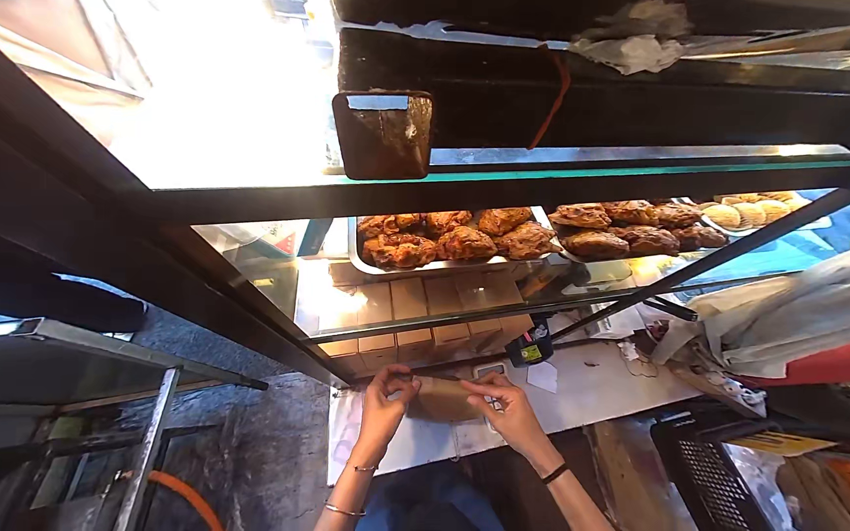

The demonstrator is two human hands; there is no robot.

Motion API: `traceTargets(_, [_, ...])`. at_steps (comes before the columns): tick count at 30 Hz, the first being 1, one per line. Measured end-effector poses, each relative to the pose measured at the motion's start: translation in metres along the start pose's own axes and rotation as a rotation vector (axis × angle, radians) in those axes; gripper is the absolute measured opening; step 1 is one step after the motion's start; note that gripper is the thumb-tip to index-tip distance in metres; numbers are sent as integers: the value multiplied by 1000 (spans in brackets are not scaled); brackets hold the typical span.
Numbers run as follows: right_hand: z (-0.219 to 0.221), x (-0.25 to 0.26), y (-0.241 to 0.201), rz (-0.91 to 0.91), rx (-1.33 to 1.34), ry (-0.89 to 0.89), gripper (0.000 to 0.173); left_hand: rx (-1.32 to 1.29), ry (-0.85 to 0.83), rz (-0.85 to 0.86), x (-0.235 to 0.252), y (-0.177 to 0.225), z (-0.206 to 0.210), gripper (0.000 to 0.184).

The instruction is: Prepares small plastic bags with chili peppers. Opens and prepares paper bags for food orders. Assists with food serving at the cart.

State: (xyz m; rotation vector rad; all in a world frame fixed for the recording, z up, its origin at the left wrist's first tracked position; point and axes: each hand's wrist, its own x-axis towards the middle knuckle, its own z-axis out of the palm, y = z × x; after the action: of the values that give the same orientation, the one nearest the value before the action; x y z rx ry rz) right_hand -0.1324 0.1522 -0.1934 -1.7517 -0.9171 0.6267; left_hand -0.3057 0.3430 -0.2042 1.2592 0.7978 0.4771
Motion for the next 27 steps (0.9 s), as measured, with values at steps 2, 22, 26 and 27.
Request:
traceTargets(2, [2,3,-5,-36,-200,-39,30,-46,34,-18,-6,6,2,30])
traceTargets(22, [4,20,5,-35,-113,-336,31,250,6,43,-33,-22,-19,21])
traceTargets(26, [11,24,0,-195,-429,-453,43,235,88,-120,-28,-16,-7,18])
traceTargets(27, [13,25,2,-247,-490,-461,46,296,75,-116,-29,-15,-6,20])
